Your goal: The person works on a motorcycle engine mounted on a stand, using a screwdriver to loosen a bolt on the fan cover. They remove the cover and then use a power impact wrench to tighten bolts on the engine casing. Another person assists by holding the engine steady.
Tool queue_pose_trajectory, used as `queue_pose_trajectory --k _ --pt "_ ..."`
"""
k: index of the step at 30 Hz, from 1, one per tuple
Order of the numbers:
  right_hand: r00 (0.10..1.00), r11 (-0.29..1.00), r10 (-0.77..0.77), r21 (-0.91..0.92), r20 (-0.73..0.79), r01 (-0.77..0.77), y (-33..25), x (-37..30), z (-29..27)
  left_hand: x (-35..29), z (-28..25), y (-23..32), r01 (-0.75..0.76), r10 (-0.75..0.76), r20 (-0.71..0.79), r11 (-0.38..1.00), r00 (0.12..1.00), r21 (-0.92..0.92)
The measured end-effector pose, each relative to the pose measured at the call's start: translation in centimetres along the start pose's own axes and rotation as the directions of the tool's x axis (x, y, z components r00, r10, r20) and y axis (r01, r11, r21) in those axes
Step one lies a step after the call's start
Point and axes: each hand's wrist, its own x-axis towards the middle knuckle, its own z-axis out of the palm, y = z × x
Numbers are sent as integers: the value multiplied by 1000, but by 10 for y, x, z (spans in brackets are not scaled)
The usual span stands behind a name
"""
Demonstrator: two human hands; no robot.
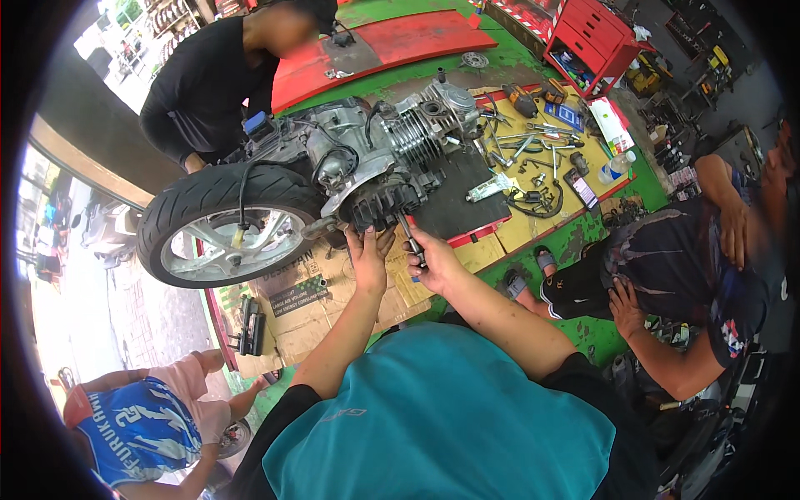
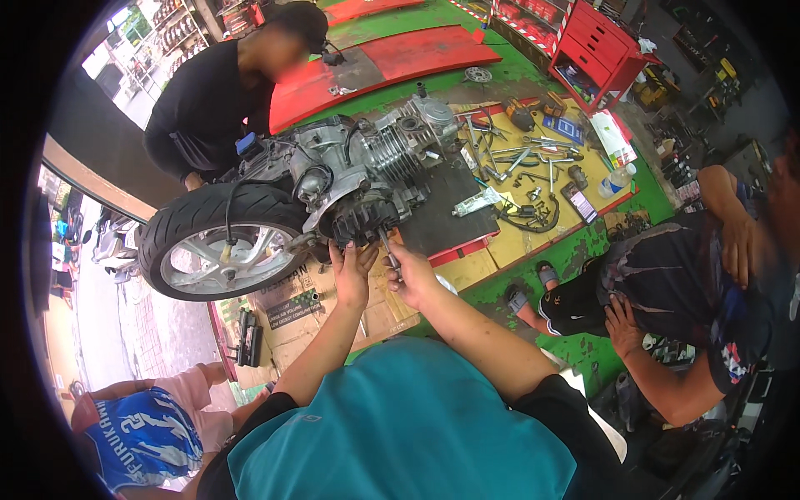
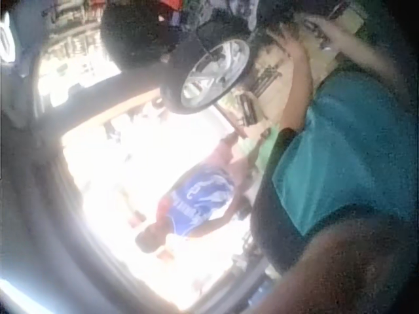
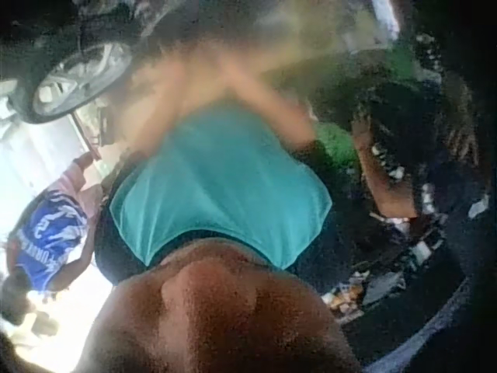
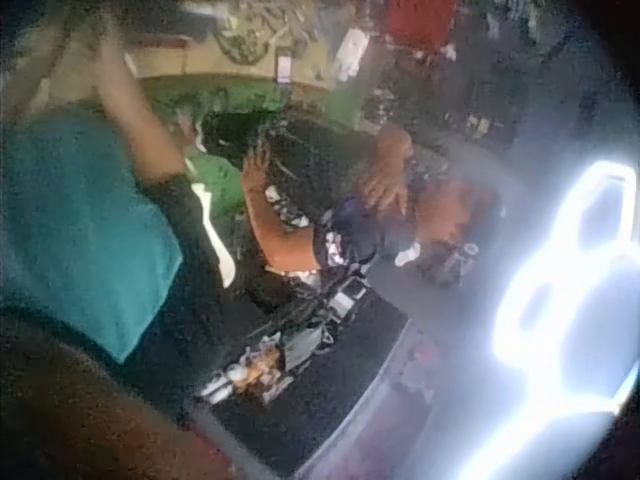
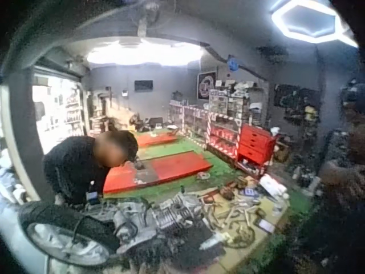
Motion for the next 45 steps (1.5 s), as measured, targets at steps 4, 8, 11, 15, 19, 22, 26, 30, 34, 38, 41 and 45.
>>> queue_pose_trajectory --k 4,8,11,15,19,22,26,30,34,38,41,45 --pt "984 965 -151 -228 -91 127 9 9 -2 0 1 0 -6 6 -20 999 1000 33" --pt "989 962 -94 -267 -118 60 1 5 -1 1 -1 0 -22 25 -44 998 999 56" --pt "998 973 0 -232 -70 -16 -4 7 -7 -2 5 5 -14 17 -61 999 998 41" --pt "999 998 39 -50 -19 -40 -3 13 -10 0 2 4 -21 32 -93 992 995 121" --pt "989 941 -101 -332 -106 60 -1 13 0 -1 3 5 -8 26 -126 990 992 142" --pt "989 936 -104 -345 -104 63 -4 11 3 -1 4 6 -8 28 -144 990 989 142" --pt "996 957 47 -283 -79 -68 -16 6 4 0 4 5 -10 28 -149 993 988 120" --pt "991 964 -4 -264 -131 -31 -19 -1 18 0 2 4 1 15 -150 994 989 107" --pt "987 913 -113 -403 -115 58 -3 14 4 0 3 5 11 2 -123 995 992 104" --pt "997 933 49 -352 -67 -70 -13 17 0 0 1 4 13 1 -140 994 990 104" --pt "992 943 51 -322 -118 -87 -18 7 14 -1 3 6 18 -5 -139 996 990 89" --pt "972 868 -174 -490 -158 76 1 23 0 -2 10 7 -3 11 -173 999 985 47"
